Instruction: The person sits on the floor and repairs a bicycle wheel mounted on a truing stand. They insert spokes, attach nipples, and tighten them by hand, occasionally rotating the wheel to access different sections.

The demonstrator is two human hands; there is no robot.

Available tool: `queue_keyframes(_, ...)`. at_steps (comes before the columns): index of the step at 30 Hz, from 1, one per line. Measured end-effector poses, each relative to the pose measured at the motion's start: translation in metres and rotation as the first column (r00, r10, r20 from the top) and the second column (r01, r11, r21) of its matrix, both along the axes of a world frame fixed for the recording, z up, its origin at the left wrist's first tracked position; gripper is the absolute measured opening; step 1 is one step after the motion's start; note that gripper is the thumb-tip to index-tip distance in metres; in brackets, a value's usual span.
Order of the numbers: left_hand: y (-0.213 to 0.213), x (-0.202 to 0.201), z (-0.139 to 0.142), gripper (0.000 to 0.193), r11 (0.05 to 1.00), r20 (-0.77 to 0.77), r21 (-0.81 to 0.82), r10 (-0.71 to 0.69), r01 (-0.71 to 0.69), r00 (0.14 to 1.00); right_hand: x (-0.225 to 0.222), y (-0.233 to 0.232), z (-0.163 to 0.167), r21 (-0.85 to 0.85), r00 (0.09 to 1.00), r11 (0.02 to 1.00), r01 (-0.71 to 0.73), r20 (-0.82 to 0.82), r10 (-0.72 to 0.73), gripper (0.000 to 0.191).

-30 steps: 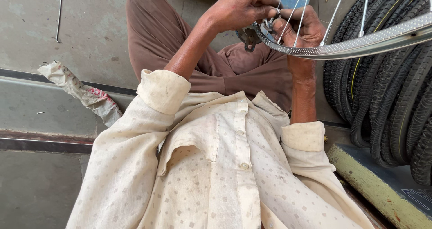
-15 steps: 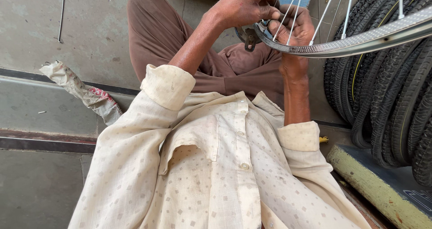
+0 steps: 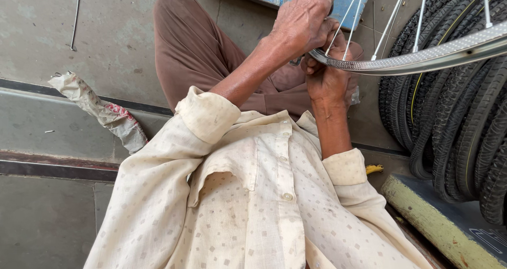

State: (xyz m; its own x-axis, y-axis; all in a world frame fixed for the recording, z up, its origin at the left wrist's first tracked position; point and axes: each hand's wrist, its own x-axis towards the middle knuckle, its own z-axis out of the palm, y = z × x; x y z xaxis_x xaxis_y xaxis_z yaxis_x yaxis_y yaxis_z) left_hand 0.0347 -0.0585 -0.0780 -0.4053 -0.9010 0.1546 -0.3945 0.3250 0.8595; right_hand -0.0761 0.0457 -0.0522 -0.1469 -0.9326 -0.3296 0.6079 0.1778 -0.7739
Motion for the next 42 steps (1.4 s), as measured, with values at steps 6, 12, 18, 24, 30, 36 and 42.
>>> queue_keyframes(6, -0.011, 0.035, 0.027, 0.027, 0.964, -0.336, 0.025, -0.243, 0.266, 0.910, -0.003, -0.005, 0.010, 0.023, 0.976, 0.999, -0.034, 0.214, 0.029, 0.017)
queue_keyframes(12, -0.014, 0.055, 0.040, 0.050, 0.543, -0.923, 0.198, -0.177, 0.816, 0.342, -0.001, 0.015, 0.061, -0.065, 0.980, 0.995, -0.076, 0.177, 0.087, 0.023)
queue_keyframes(18, -0.013, 0.039, 0.034, 0.044, 0.745, -0.750, 0.263, -0.243, 0.614, 0.615, -0.019, 0.016, 0.089, -0.043, 0.975, 0.988, -0.145, -0.178, 0.135, 0.047)
queue_keyframes(24, -0.006, 0.014, 0.024, 0.036, 0.997, 0.136, 0.076, 0.004, -0.015, 0.991, -0.022, -0.004, 0.065, 0.019, 0.808, 0.955, -0.296, -0.528, 0.261, 0.047)
queue_keyframes(30, -0.009, 0.002, -0.003, 0.036, 0.998, 0.008, 0.015, 0.063, -0.063, 0.998, -0.020, -0.019, 0.047, -0.034, 0.837, 0.947, -0.319, -0.479, 0.265, 0.040)
queue_keyframes(36, -0.002, -0.027, -0.008, 0.032, 0.983, 0.139, 0.048, 0.171, -0.179, 0.975, -0.022, -0.035, 0.042, -0.056, 0.629, 0.888, -0.456, -0.727, 0.277, 0.033)
queue_keyframes(42, -0.002, -0.014, 0.000, 0.029, 0.985, 0.069, 0.022, 0.171, -0.173, 0.983, -0.020, -0.039, 0.047, -0.061, 0.713, 0.899, -0.433, -0.633, 0.300, 0.030)
